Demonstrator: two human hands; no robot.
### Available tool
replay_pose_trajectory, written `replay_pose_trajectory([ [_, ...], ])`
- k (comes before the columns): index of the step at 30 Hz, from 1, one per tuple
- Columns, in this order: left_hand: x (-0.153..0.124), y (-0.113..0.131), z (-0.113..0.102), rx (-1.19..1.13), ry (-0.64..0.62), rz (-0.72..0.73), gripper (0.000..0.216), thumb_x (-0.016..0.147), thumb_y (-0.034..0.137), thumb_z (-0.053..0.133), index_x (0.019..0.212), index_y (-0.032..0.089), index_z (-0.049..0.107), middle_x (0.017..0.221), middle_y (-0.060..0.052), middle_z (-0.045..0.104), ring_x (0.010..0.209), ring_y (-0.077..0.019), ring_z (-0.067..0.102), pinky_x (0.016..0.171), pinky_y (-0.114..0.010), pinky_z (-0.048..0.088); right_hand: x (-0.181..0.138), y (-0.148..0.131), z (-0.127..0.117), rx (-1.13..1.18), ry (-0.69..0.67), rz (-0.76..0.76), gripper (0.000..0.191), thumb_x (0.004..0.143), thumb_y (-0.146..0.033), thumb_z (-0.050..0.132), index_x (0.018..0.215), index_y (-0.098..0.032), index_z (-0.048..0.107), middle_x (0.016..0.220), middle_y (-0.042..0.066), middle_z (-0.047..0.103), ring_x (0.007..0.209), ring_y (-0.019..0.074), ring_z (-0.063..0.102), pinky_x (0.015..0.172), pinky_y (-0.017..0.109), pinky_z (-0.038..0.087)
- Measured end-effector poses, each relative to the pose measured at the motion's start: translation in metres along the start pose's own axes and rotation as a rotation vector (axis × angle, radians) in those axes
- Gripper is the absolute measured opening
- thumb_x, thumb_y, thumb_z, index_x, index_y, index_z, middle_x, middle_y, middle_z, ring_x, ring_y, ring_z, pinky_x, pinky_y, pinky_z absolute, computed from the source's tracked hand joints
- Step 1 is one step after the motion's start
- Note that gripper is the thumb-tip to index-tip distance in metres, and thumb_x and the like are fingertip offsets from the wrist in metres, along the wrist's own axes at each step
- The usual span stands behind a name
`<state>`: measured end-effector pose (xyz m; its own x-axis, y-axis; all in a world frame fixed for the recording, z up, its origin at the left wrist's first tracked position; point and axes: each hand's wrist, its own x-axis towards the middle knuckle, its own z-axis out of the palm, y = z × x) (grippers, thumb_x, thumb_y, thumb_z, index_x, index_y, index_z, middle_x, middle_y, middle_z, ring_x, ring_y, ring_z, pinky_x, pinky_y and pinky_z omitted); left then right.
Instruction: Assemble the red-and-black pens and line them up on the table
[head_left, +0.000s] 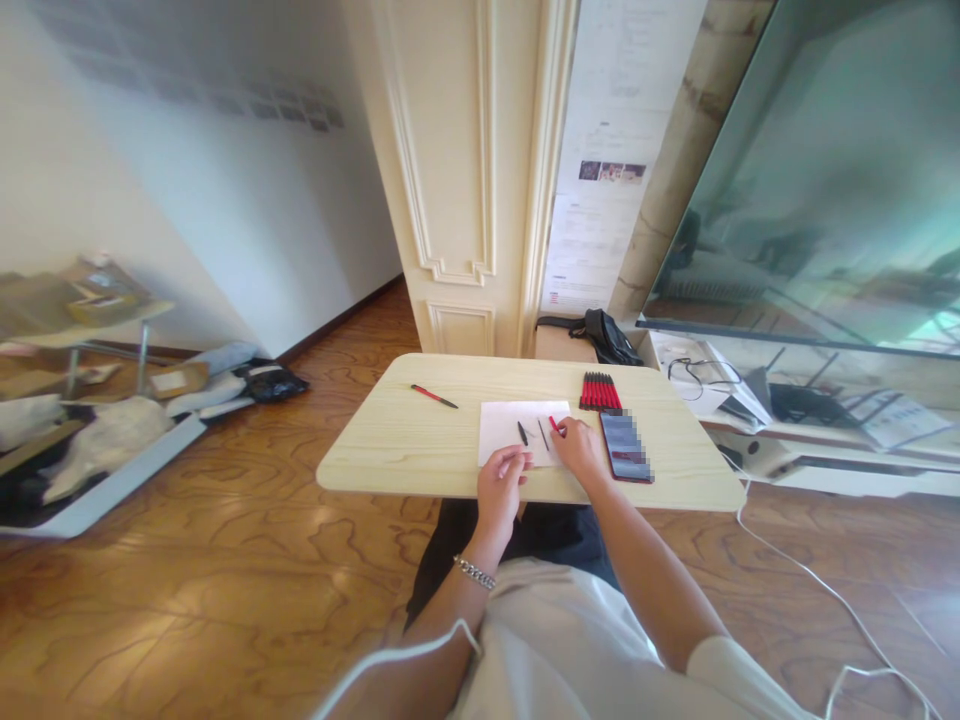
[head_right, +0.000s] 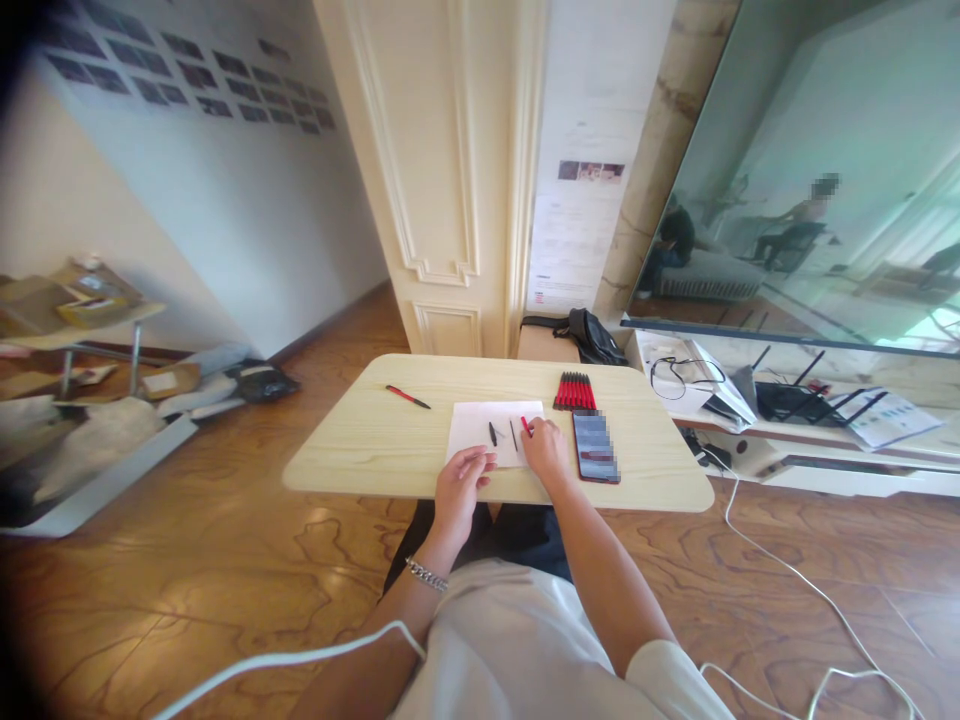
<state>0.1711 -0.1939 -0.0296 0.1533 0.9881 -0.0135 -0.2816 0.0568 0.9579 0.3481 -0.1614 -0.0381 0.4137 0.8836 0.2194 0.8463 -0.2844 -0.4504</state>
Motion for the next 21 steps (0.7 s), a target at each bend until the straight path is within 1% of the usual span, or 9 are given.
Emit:
replay_pose_trajectory([
  [3, 0.001, -0.001, 0.0, 0.01, 0.008, -0.004, 0.037, 0.074, 0.045, 0.066, 0.097, 0.016, 0.066, 0.092, -0.011, 0.07, 0.08, -0.0178, 0.066, 0.064, -0.025, 0.047, 0.001, 0.002, 0.004, 0.005, 0.013, -0.015, 0.025, 0.084, -0.033, 0.055, 0.094, -0.015, 0.069, 0.089, 0.012, 0.069, 0.081, 0.0202, 0.061, 0.07, 0.026, 0.038],
  [7, 0.001, -0.003, -0.002, 0.021, 0.022, 0.019, 0.037, 0.072, 0.045, 0.067, 0.095, 0.015, 0.066, 0.089, -0.01, 0.07, 0.077, -0.0169, 0.065, 0.063, -0.025, 0.047, 0.001, 0.002, 0.002, 0.038, 0.031, -0.013, 0.028, 0.084, -0.037, 0.056, 0.094, -0.014, 0.069, 0.088, 0.012, 0.068, 0.079, 0.0196, 0.06, 0.07, 0.026, 0.039],
  [11, 0.008, -0.002, -0.01, 0.062, 0.03, 0.072, 0.036, 0.075, 0.044, 0.065, 0.096, 0.014, 0.065, 0.087, -0.009, 0.07, 0.072, -0.0152, 0.064, 0.06, -0.024, 0.046, -0.009, 0.001, -0.005, 0.138, 0.12, -0.041, 0.031, 0.087, -0.041, 0.051, 0.092, -0.016, 0.068, 0.089, 0.01, 0.067, 0.076, 0.0175, 0.059, 0.071, 0.026, 0.04],
  [14, 0.019, 0.004, -0.021, 0.115, 0.049, 0.145, 0.035, 0.078, 0.042, 0.062, 0.098, 0.014, 0.063, 0.083, -0.008, 0.069, 0.067, -0.014, 0.063, 0.058, -0.023, 0.047, -0.021, 0.002, -0.009, 0.239, 0.193, -0.075, 0.034, 0.088, -0.042, 0.045, 0.088, -0.018, 0.068, 0.084, 0.007, 0.067, 0.071, 0.016, 0.058, 0.069, 0.025, 0.04],
  [18, 0.036, 0.008, -0.036, 0.253, 0.09, 0.283, 0.034, 0.081, 0.042, 0.059, 0.101, 0.015, 0.062, 0.078, -0.006, 0.068, 0.063, -0.0134, 0.062, 0.058, -0.024, 0.048, -0.029, 0.004, -0.009, 0.424, 0.239, 0.0, 0.035, 0.086, -0.044, 0.045, 0.084, -0.017, 0.068, 0.08, 0.006, 0.068, 0.071, 0.0162, 0.059, 0.069, 0.025, 0.041],
  [21, 0.042, 0.003, -0.044, 0.393, 0.12, 0.314, 0.034, 0.083, 0.044, 0.056, 0.101, 0.016, 0.063, 0.074, -0.006, 0.068, 0.067, -0.0159, 0.064, 0.058, -0.024, 0.048, -0.029, 0.007, -0.007, 0.515, 0.213, 0.098, 0.037, 0.084, -0.047, 0.047, 0.082, -0.016, 0.068, 0.076, 0.005, 0.068, 0.069, 0.0171, 0.06, 0.067, 0.025, 0.042],
])
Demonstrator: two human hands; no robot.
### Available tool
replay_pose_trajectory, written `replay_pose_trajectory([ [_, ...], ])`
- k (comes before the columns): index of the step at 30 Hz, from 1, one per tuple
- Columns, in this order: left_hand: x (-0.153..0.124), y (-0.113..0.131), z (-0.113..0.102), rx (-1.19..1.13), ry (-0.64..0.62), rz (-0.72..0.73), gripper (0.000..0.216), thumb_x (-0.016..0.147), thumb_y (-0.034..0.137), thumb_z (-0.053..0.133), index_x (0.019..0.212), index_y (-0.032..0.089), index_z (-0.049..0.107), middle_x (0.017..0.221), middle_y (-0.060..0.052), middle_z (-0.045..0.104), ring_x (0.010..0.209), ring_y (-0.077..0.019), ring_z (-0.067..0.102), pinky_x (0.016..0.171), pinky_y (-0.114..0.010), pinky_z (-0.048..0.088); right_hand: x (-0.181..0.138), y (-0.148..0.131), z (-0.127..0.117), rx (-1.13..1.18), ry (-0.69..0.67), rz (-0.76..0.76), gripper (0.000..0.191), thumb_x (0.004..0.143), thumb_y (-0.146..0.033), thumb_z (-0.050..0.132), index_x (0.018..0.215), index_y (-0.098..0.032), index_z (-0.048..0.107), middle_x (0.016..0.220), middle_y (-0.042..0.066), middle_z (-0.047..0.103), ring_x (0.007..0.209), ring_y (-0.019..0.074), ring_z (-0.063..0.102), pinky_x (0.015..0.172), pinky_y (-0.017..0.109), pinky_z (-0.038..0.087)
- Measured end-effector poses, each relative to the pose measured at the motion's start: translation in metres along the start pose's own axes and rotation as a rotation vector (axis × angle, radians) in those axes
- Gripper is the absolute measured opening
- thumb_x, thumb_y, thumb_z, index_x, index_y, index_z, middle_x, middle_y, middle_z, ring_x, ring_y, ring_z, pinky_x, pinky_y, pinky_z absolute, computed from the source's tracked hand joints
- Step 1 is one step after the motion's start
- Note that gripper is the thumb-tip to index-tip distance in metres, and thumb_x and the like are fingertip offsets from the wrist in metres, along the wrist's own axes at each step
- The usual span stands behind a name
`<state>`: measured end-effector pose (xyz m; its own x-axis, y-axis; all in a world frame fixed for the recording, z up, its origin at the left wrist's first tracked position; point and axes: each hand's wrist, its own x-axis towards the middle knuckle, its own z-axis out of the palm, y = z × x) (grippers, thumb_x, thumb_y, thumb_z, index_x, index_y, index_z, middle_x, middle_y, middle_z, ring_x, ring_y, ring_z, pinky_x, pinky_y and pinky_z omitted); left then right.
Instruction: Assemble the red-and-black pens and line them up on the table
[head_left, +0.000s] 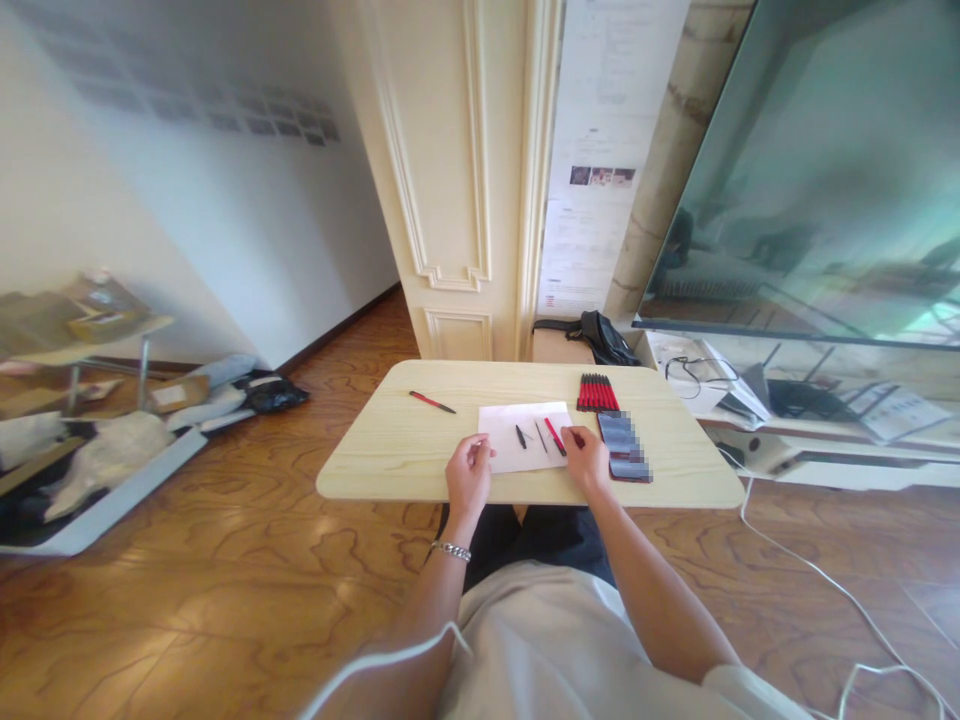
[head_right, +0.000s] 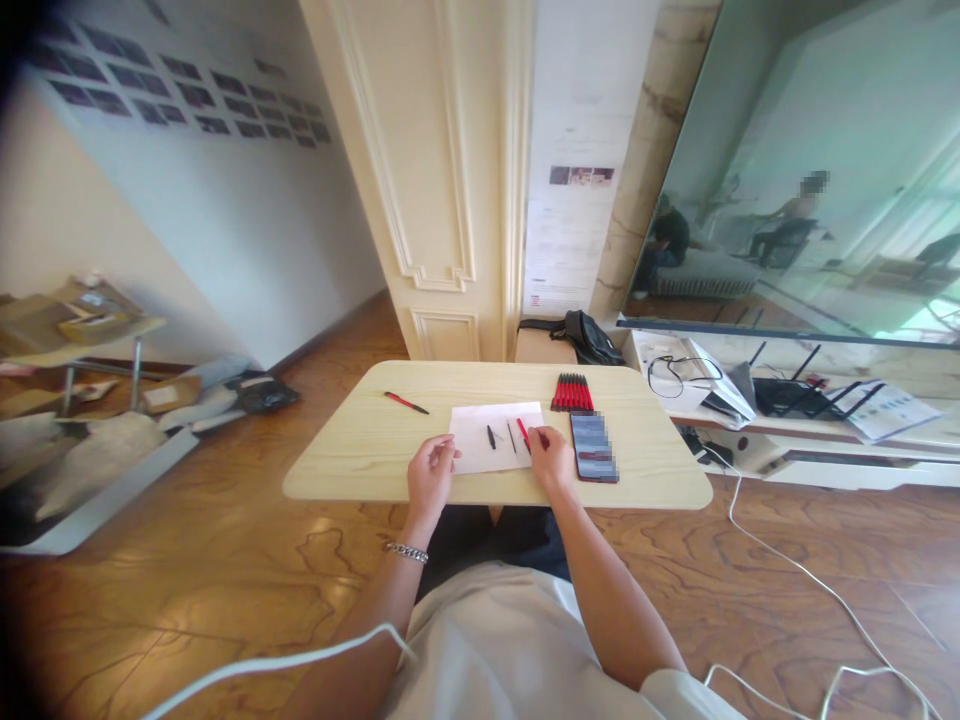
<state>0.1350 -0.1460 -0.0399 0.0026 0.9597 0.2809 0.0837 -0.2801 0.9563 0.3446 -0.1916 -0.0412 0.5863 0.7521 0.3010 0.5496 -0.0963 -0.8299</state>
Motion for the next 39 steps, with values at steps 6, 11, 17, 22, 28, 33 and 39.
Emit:
replay_pose_trajectory([
  [6, -0.006, -0.012, -0.002, 0.174, -0.032, 0.087, 0.03, 0.085, 0.043, 0.053, 0.099, 0.018, 0.064, 0.076, -0.005, 0.07, 0.07, -0.0171, 0.066, 0.067, -0.027, 0.05, 0.002, 0.0, -0.002, 0.003, -0.049, 0.047, 0.038, 0.082, -0.049, 0.048, 0.08, -0.016, 0.069, 0.074, 0.005, 0.069, 0.068, 0.0179, 0.06, 0.065, 0.025, 0.041],
  [11, -0.008, -0.011, -0.002, 0.258, -0.071, 0.137, 0.026, 0.086, 0.039, 0.052, 0.097, 0.019, 0.065, 0.077, -0.005, 0.07, 0.07, -0.0168, 0.066, 0.069, -0.027, 0.05, 0.002, 0.001, -0.001, -0.034, -0.067, 0.042, 0.038, 0.082, -0.048, 0.047, 0.081, -0.017, 0.069, 0.075, 0.005, 0.069, 0.07, 0.0181, 0.061, 0.065, 0.025, 0.041],
  [17, -0.008, -0.011, -0.002, 0.281, -0.071, 0.162, 0.026, 0.086, 0.037, 0.051, 0.097, 0.019, 0.065, 0.081, -0.006, 0.071, 0.071, -0.0174, 0.067, 0.068, -0.027, 0.05, 0.006, 0.004, -0.002, -0.143, -0.148, -0.005, 0.033, 0.085, -0.045, 0.047, 0.085, -0.019, 0.068, 0.081, 0.004, 0.069, 0.072, 0.0167, 0.061, 0.066, 0.024, 0.041],
  [22, -0.009, -0.011, -0.001, 0.321, -0.089, 0.167, 0.025, 0.087, 0.037, 0.05, 0.098, 0.02, 0.065, 0.08, -0.005, 0.071, 0.072, -0.0171, 0.067, 0.07, -0.027, 0.05, 0.021, -0.004, -0.002, -0.364, -0.275, -0.063, 0.036, 0.086, -0.046, 0.05, 0.1, -0.017, 0.067, 0.088, 0.008, 0.07, 0.08, 0.0188, 0.063, 0.069, 0.025, 0.04],
  [28, -0.009, -0.01, -0.001, 0.341, -0.093, 0.175, 0.024, 0.087, 0.036, 0.049, 0.097, 0.021, 0.065, 0.082, -0.005, 0.071, 0.073, -0.0174, 0.067, 0.071, -0.028, 0.05, 0.031, -0.009, 0.012, -0.602, -0.317, -0.08, 0.031, 0.086, -0.04, 0.052, 0.095, -0.014, 0.067, 0.096, 0.014, 0.068, 0.089, 0.0221, 0.063, 0.073, 0.026, 0.04],
  [33, -0.008, -0.009, 0.0, 0.36, -0.096, 0.167, 0.024, 0.087, 0.035, 0.05, 0.096, 0.021, 0.066, 0.081, -0.005, 0.071, 0.073, -0.0175, 0.067, 0.072, -0.028, 0.051, 0.034, -0.009, 0.015, -0.658, -0.322, -0.073, 0.028, 0.086, -0.034, 0.051, 0.095, -0.013, 0.066, 0.094, 0.015, 0.069, 0.087, 0.023, 0.063, 0.071, 0.027, 0.04],
  [39, -0.01, -0.002, -0.001, 0.308, -0.071, 0.164, 0.024, 0.086, 0.037, 0.052, 0.095, 0.021, 0.068, 0.086, -0.007, 0.071, 0.074, -0.0182, 0.066, 0.073, -0.03, 0.051, 0.032, -0.019, 0.006, -0.477, -0.27, -0.065, 0.025, 0.084, -0.034, 0.053, 0.088, -0.015, 0.068, 0.089, 0.013, 0.07, 0.081, 0.0218, 0.063, 0.067, 0.027, 0.04],
])
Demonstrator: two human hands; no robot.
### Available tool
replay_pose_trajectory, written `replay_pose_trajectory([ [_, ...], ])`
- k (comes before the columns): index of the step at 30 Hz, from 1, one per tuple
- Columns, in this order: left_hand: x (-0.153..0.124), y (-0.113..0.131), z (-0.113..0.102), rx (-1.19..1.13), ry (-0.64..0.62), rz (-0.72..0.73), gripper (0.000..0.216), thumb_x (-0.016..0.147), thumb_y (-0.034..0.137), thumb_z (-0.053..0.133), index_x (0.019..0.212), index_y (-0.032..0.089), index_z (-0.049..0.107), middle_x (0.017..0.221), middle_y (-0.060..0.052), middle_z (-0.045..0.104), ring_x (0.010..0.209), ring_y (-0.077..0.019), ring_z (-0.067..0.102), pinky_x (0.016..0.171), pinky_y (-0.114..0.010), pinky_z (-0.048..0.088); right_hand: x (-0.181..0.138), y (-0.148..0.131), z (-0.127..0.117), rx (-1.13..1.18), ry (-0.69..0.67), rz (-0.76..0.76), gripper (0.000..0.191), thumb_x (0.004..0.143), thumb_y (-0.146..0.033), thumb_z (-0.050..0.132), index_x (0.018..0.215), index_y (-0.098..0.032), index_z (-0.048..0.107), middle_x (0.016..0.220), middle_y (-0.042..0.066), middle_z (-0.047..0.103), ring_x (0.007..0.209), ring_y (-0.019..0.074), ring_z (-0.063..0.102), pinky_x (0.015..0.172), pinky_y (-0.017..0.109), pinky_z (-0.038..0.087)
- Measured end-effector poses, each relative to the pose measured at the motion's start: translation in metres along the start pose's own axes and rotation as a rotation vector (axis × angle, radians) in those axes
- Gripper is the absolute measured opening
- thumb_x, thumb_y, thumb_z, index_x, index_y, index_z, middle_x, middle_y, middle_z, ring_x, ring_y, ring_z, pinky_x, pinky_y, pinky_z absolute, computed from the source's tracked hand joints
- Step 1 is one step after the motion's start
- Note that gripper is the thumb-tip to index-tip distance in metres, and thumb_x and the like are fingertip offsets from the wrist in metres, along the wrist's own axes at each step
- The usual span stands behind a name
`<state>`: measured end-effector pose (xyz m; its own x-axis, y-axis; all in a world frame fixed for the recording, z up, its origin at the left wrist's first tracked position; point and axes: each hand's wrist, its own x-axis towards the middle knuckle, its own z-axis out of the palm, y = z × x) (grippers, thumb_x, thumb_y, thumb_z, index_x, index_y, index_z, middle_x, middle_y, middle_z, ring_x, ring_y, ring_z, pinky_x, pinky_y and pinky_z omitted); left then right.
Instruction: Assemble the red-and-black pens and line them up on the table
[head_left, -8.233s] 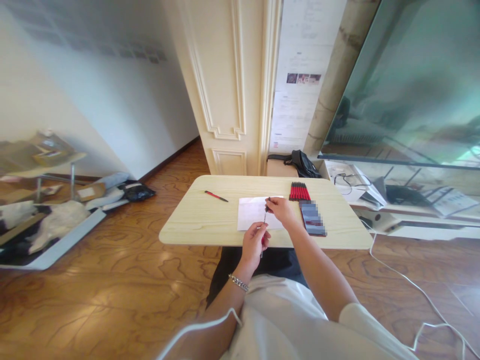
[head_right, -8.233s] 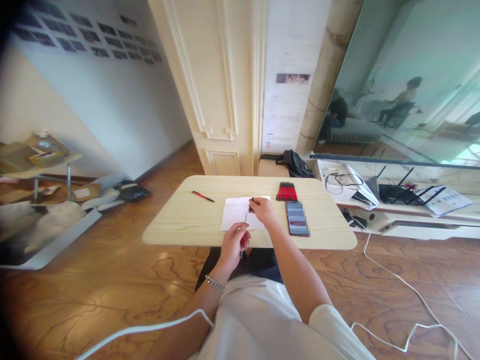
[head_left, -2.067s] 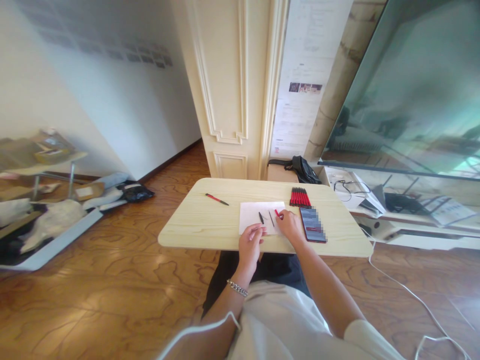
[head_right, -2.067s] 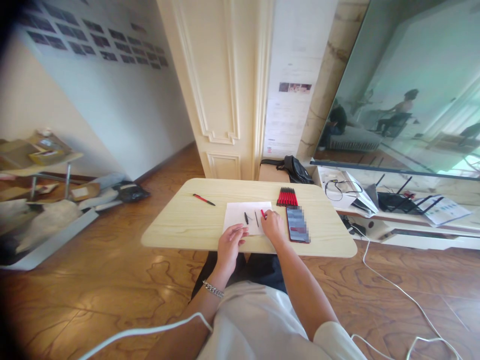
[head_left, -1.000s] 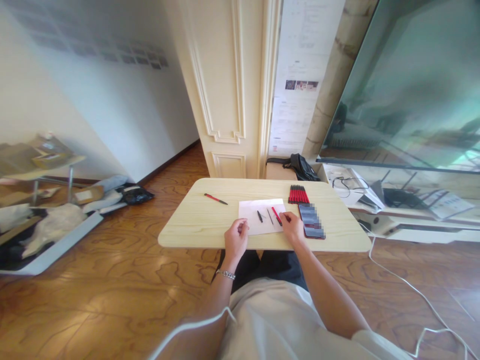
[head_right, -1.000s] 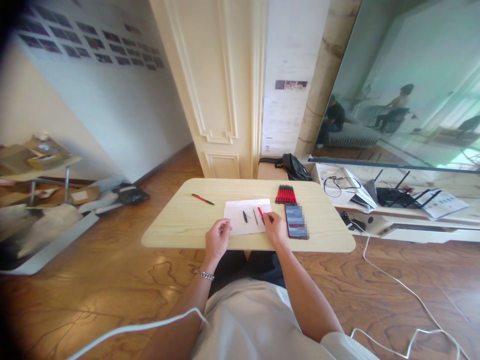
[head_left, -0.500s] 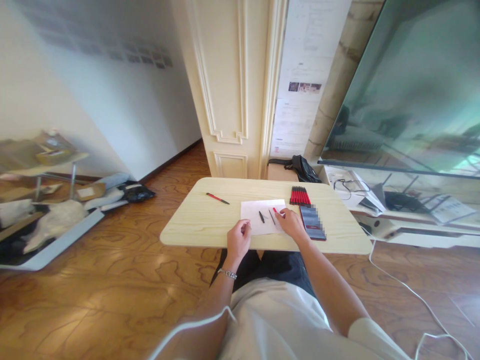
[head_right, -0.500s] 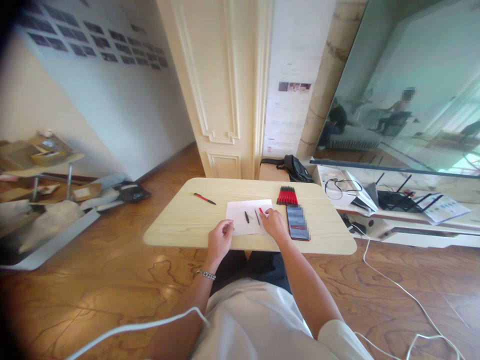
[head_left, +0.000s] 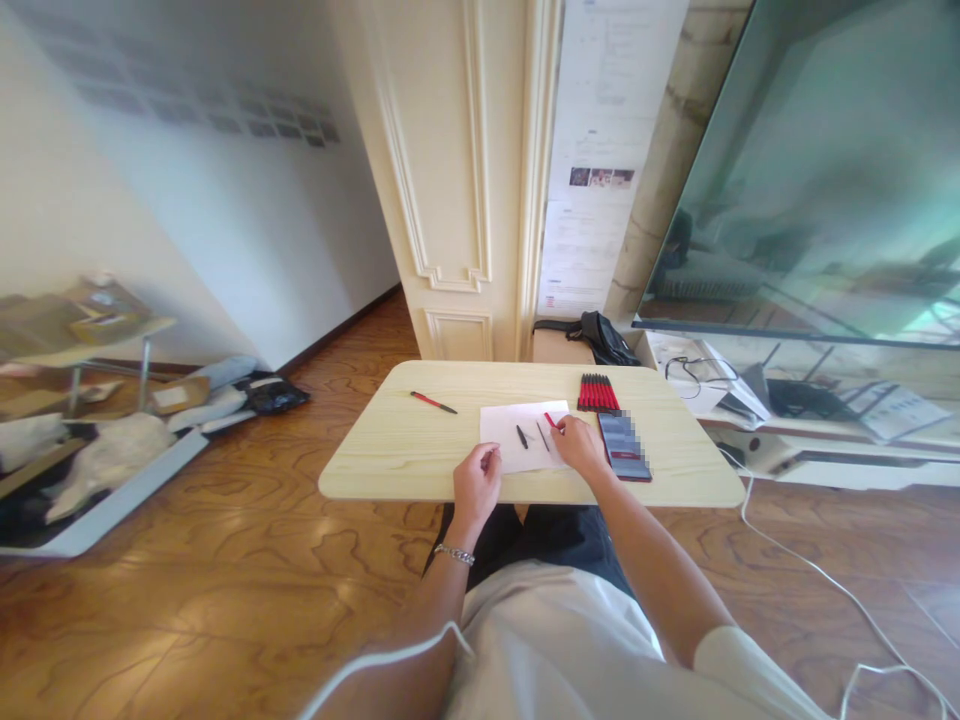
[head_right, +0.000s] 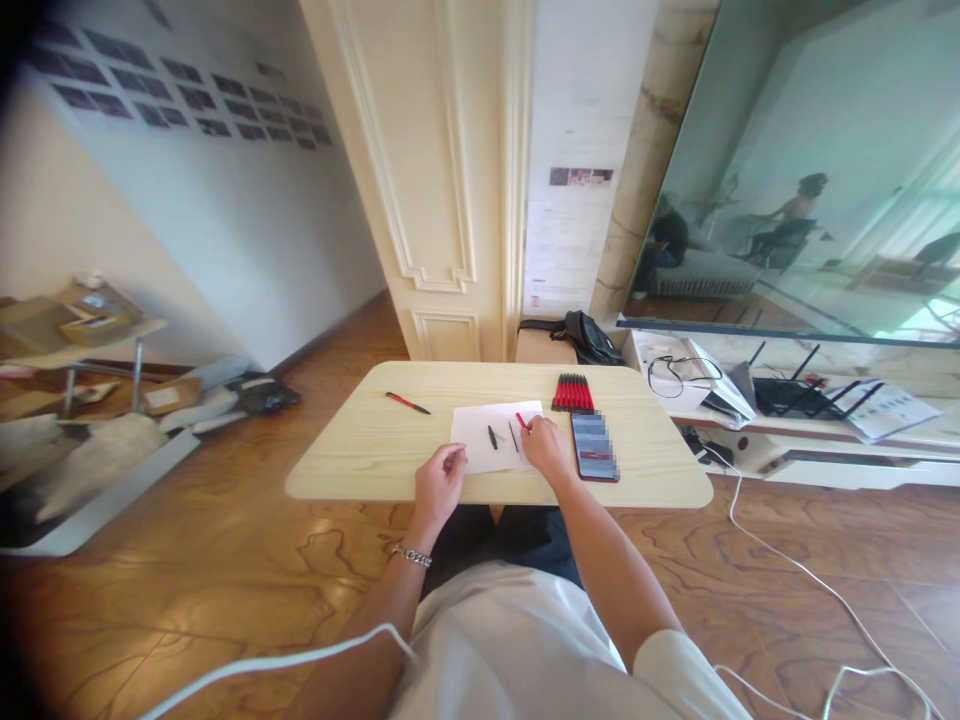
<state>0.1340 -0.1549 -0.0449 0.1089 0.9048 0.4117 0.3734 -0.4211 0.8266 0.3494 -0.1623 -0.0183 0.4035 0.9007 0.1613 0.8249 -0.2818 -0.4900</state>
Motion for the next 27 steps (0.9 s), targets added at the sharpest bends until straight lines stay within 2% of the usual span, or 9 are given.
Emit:
replay_pose_trajectory([
  [2, -0.002, 0.007, 0.0, -0.008, 0.026, 0.002, 0.026, 0.086, 0.039, 0.053, 0.098, 0.02, 0.068, 0.092, -0.008, 0.071, 0.074, -0.018, 0.065, 0.073, -0.03, 0.051, -0.01, -0.007, -0.002, 0.162, 0.016, -0.042, 0.025, 0.085, -0.037, 0.052, 0.088, -0.017, 0.067, 0.084, 0.008, 0.07, 0.074, 0.0185, 0.062, 0.064, 0.026, 0.04],
  [4, -0.004, 0.017, 0.002, -0.065, 0.029, -0.014, 0.031, 0.086, 0.041, 0.053, 0.105, 0.02, 0.067, 0.099, -0.009, 0.07, 0.076, -0.0187, 0.065, 0.072, -0.03, 0.051, -0.024, -0.017, -0.002, 0.325, -0.031, -0.101, 0.026, 0.084, -0.04, 0.052, 0.088, -0.018, 0.067, 0.076, 0.004, 0.068, 0.067, 0.0153, 0.059, 0.061, 0.024, 0.04],
  [7, -0.005, 0.031, 0.011, -0.248, -0.037, -0.083, 0.038, 0.087, 0.045, 0.052, 0.112, 0.019, 0.064, 0.103, -0.01, 0.07, 0.086, -0.0205, 0.066, 0.074, -0.03, 0.051, -0.045, -0.034, -0.001, 0.474, -0.076, -0.213, 0.026, 0.084, -0.04, 0.053, 0.089, -0.018, 0.066, 0.074, 0.002, 0.067, 0.066, 0.0135, 0.058, 0.063, 0.023, 0.042],
  [9, -0.005, 0.037, 0.016, -0.354, -0.082, -0.132, 0.04, 0.088, 0.048, 0.049, 0.106, 0.018, 0.067, 0.099, -0.009, 0.07, 0.085, -0.0206, 0.066, 0.072, -0.029, 0.052, -0.056, -0.043, -0.001, 0.514, -0.083, -0.268, 0.023, 0.084, -0.037, 0.053, 0.091, -0.019, 0.066, 0.076, 0.002, 0.068, 0.066, 0.0132, 0.058, 0.064, 0.023, 0.042],
  [12, -0.003, 0.039, 0.022, -0.456, -0.078, -0.169, 0.04, 0.086, 0.051, 0.05, 0.095, 0.016, 0.068, 0.089, -0.008, 0.071, 0.082, -0.0202, 0.067, 0.072, -0.03, 0.054, -0.062, -0.048, -0.002, 0.566, -0.133, -0.311, 0.022, 0.086, -0.033, 0.051, 0.094, -0.019, 0.066, 0.081, 0.002, 0.069, 0.068, 0.013, 0.06, 0.064, 0.022, 0.043],
  [15, -0.001, 0.034, 0.024, -0.519, -0.059, -0.18, 0.04, 0.086, 0.052, 0.05, 0.093, 0.015, 0.065, 0.089, -0.009, 0.071, 0.083, -0.0198, 0.067, 0.075, -0.031, 0.054, -0.055, -0.042, -0.004, 0.533, -0.16, -0.318, 0.024, 0.087, -0.035, 0.05, 0.091, -0.02, 0.068, 0.081, 0.002, 0.07, 0.071, 0.014, 0.061, 0.066, 0.023, 0.043],
  [18, -0.001, 0.028, 0.026, -0.603, -0.031, -0.222, 0.04, 0.086, 0.052, 0.049, 0.097, 0.014, 0.059, 0.089, -0.01, 0.07, 0.079, -0.0191, 0.068, 0.07, -0.031, 0.055, -0.036, -0.029, -0.007, 0.422, -0.051, -0.276, 0.026, 0.088, -0.034, 0.049, 0.086, -0.019, 0.07, 0.084, 0.004, 0.07, 0.076, 0.016, 0.062, 0.071, 0.025, 0.043],
  [21, -0.002, 0.024, 0.03, -0.637, -0.008, -0.241, 0.04, 0.087, 0.051, 0.05, 0.099, 0.014, 0.057, 0.08, -0.008, 0.069, 0.072, -0.0175, 0.068, 0.065, -0.03, 0.055, -0.014, -0.013, -0.007, 0.314, 0.035, -0.181, 0.025, 0.087, -0.028, 0.048, 0.09, -0.018, 0.071, 0.093, 0.006, 0.071, 0.084, 0.0182, 0.063, 0.076, 0.026, 0.044],
  [27, -0.006, 0.02, 0.034, -0.584, -0.006, -0.214, 0.041, 0.087, 0.05, 0.049, 0.102, 0.013, 0.058, 0.073, -0.005, 0.066, 0.067, -0.0153, 0.066, 0.064, -0.028, 0.054, 0.014, 0.01, 0.003, 0.182, -0.038, -0.141, 0.027, 0.082, -0.018, 0.052, 0.1, -0.019, 0.072, 0.104, 0.008, 0.07, 0.095, 0.0202, 0.063, 0.085, 0.028, 0.043],
])
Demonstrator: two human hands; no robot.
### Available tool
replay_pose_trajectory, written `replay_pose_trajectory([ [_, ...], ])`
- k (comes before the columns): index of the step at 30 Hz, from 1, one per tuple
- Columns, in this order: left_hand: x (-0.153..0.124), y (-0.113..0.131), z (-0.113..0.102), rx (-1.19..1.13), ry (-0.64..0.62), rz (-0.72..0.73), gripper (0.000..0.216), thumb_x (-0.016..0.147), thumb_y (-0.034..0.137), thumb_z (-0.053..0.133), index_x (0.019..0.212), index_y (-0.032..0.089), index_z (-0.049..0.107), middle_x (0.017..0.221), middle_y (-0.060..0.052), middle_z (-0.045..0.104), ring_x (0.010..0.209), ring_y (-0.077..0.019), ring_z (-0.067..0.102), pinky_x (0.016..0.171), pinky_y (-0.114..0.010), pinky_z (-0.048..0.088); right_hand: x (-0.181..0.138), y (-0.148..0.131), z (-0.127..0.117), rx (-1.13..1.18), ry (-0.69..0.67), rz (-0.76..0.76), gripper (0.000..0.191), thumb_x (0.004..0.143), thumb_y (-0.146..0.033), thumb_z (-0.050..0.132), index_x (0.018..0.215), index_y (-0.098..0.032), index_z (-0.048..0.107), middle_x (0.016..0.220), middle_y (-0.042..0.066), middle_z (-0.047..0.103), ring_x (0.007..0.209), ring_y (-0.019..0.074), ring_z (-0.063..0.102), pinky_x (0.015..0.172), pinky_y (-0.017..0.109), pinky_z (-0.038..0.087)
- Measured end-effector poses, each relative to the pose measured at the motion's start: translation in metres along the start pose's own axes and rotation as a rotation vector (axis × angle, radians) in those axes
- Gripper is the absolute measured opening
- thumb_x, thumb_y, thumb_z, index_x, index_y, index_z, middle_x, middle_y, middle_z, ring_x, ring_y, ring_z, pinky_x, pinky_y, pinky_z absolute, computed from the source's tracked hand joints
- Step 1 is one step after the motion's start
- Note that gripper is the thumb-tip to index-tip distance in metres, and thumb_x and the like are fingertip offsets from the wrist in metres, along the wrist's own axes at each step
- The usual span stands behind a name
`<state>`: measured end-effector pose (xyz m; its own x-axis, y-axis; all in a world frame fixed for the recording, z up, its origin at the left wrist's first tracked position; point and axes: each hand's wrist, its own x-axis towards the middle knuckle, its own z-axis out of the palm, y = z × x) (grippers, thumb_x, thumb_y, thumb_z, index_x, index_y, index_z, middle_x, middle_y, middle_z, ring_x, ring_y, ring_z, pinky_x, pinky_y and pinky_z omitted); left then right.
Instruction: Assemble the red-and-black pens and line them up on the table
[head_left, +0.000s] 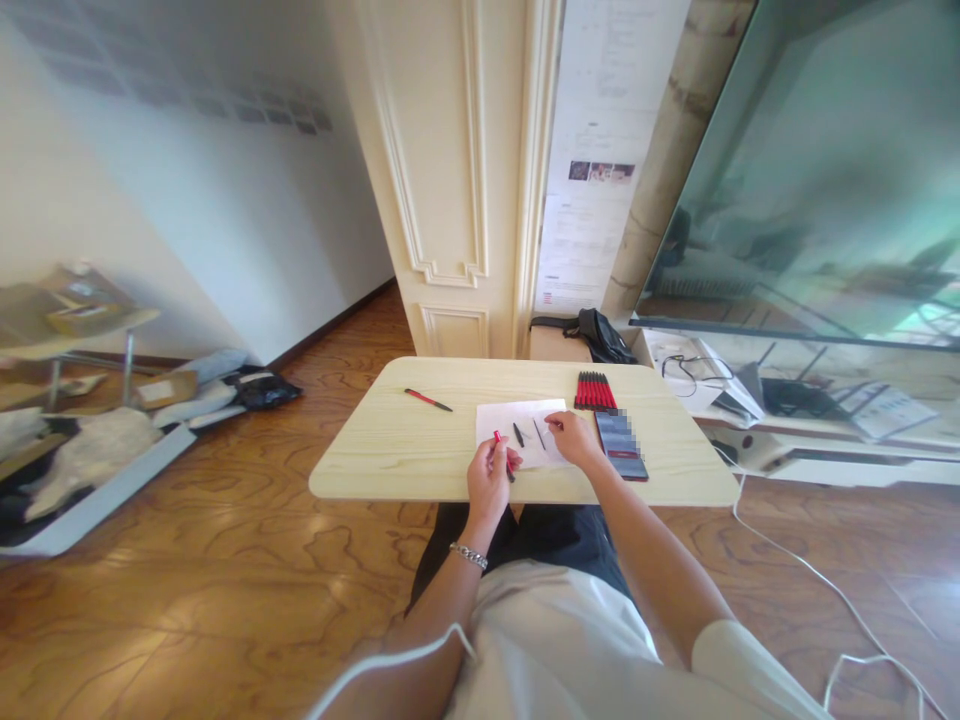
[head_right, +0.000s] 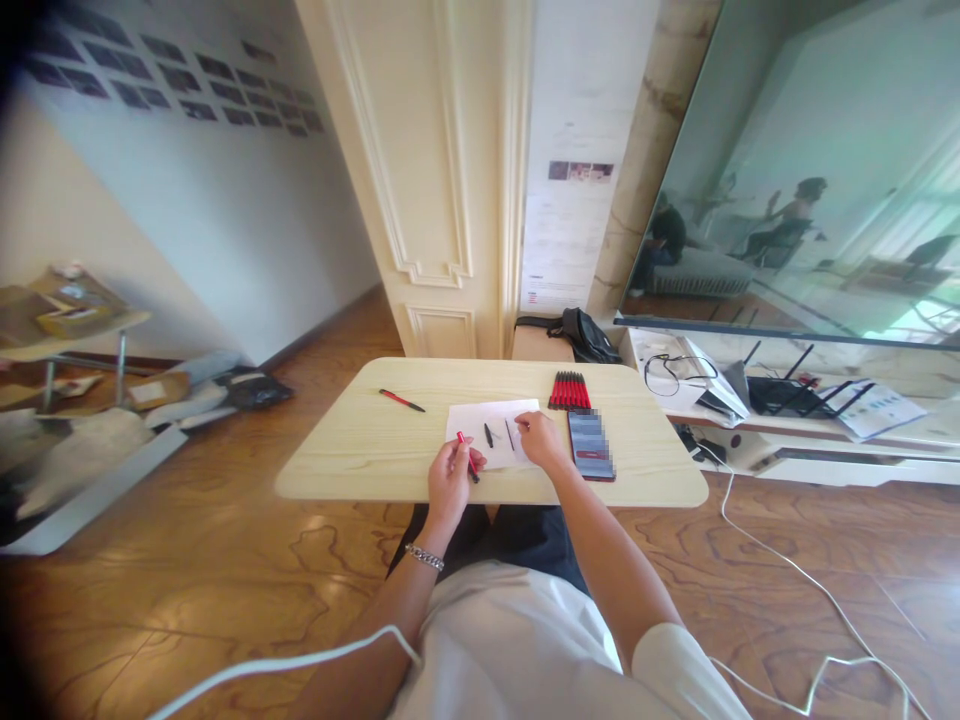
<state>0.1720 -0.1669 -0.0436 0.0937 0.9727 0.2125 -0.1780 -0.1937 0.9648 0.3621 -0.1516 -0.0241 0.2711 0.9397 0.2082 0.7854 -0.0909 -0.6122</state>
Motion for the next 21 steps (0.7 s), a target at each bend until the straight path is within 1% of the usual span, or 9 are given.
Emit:
replay_pose_trajectory([
  [3, -0.001, 0.001, -0.001, -0.002, -0.022, -0.002, 0.04, 0.087, 0.05, 0.05, 0.101, 0.013, 0.058, 0.073, -0.005, 0.065, 0.066, -0.0147, 0.065, 0.064, -0.028, 0.054, 0.004, 0.004, 0.006, -0.041, -0.07, -0.009, 0.028, 0.078, -0.016, 0.056, 0.1, -0.019, 0.072, 0.102, 0.008, 0.071, 0.093, 0.0197, 0.063, 0.083, 0.026, 0.044],
  [5, -0.001, 0.002, -0.001, -0.004, -0.032, -0.003, 0.039, 0.087, 0.049, 0.051, 0.1, 0.014, 0.059, 0.072, -0.004, 0.065, 0.064, -0.0141, 0.064, 0.064, -0.027, 0.053, 0.004, 0.004, 0.009, -0.072, -0.09, -0.023, 0.027, 0.076, -0.016, 0.057, 0.098, -0.018, 0.073, 0.098, 0.008, 0.071, 0.09, 0.0193, 0.063, 0.081, 0.025, 0.044],
  [11, -0.002, 0.006, 0.0, 0.02, -0.061, 0.02, 0.037, 0.087, 0.048, 0.051, 0.097, 0.014, 0.06, 0.071, -0.004, 0.064, 0.065, -0.0137, 0.063, 0.063, -0.026, 0.052, 0.004, 0.0, 0.013, -0.177, -0.078, -0.083, 0.02, 0.081, -0.02, 0.055, 0.087, -0.014, 0.074, 0.092, 0.012, 0.07, 0.082, 0.0191, 0.063, 0.074, 0.024, 0.042],
  [16, -0.002, 0.01, 0.002, 0.025, -0.069, 0.009, 0.038, 0.086, 0.05, 0.051, 0.095, 0.015, 0.061, 0.07, -0.004, 0.064, 0.063, -0.0133, 0.061, 0.062, -0.026, 0.052, 0.004, -0.001, 0.014, -0.27, -0.07, -0.09, 0.022, 0.085, -0.021, 0.052, 0.089, -0.012, 0.072, 0.094, 0.016, 0.067, 0.084, 0.0197, 0.062, 0.075, 0.025, 0.041],
  [21, -0.005, 0.009, 0.001, 0.022, -0.089, 0.019, 0.037, 0.086, 0.049, 0.052, 0.094, 0.015, 0.061, 0.07, -0.003, 0.063, 0.064, -0.0135, 0.061, 0.062, -0.025, 0.052, 0.0, 0.001, 0.014, -0.275, -0.059, -0.109, 0.022, 0.087, -0.019, 0.049, 0.089, -0.013, 0.07, 0.092, 0.013, 0.067, 0.084, 0.0186, 0.061, 0.074, 0.024, 0.04],
])
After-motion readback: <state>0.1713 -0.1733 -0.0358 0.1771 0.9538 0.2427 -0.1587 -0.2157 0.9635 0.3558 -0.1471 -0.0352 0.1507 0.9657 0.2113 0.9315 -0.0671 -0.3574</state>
